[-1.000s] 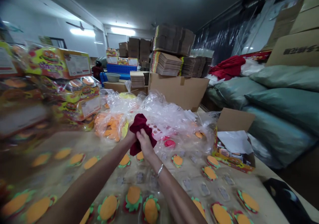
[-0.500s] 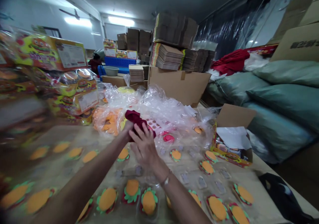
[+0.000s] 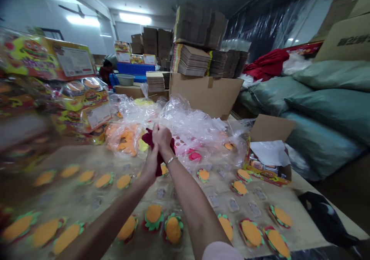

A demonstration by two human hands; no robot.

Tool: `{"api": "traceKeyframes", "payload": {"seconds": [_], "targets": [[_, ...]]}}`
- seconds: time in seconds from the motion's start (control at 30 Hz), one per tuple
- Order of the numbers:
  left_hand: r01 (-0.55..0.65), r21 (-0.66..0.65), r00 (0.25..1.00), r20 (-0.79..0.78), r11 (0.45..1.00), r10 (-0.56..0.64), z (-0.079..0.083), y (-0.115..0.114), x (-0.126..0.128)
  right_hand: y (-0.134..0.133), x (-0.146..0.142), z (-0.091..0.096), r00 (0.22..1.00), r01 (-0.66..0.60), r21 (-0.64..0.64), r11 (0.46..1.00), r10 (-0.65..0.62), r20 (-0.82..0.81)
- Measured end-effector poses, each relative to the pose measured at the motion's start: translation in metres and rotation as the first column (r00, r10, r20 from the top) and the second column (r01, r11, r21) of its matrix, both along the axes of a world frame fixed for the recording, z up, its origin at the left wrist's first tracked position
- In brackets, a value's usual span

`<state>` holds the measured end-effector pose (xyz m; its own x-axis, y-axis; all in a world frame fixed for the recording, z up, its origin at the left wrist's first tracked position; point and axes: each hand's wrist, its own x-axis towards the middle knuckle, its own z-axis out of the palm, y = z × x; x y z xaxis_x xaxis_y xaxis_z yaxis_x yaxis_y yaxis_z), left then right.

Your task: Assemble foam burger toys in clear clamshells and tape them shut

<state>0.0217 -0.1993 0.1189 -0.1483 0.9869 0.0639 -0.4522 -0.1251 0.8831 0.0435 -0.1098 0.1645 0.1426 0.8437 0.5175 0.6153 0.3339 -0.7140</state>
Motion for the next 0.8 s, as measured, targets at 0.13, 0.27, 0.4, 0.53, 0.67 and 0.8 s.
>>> {"api": "traceKeyframes", "payload": {"seconds": [0.13,0.27,0.4,0.53,0.67,0.8], "targets": [[-0.134,0.069,0.965,-0.218,0.988,0.147,-0.007,-0.024,0.006,0.023,-0.007,0.019,0.998,0.025,0.054,0.998,-0.021,-0.062],[-0.188,0.285,0.771,-0.55,0.94,0.321,0.005,-0.029,-0.033,0.033,0.004,0.007,0.986,0.024,-0.026,0.999,-0.028,-0.167],[-0.084,0.473,0.511,-0.735,0.877,0.445,0.016,-0.04,-0.071,0.032,0.018,-0.016,0.993,0.047,-0.04,0.998,-0.051,-0.105],[-0.003,0.563,0.302,-0.787,0.827,0.537,0.015,-0.059,-0.083,0.035,0.028,-0.025,0.998,0.063,-0.027,0.998,-0.063,-0.007],[0.014,0.581,0.331,-0.771,0.814,0.544,0.012,-0.079,-0.094,0.045,0.045,-0.027,0.991,0.136,-0.053,0.989,-0.135,0.024],[-0.141,0.448,0.457,-0.762,0.883,0.459,0.009,-0.088,-0.105,0.05,0.06,-0.032,0.984,0.179,-0.048,0.983,-0.179,0.002]]}}
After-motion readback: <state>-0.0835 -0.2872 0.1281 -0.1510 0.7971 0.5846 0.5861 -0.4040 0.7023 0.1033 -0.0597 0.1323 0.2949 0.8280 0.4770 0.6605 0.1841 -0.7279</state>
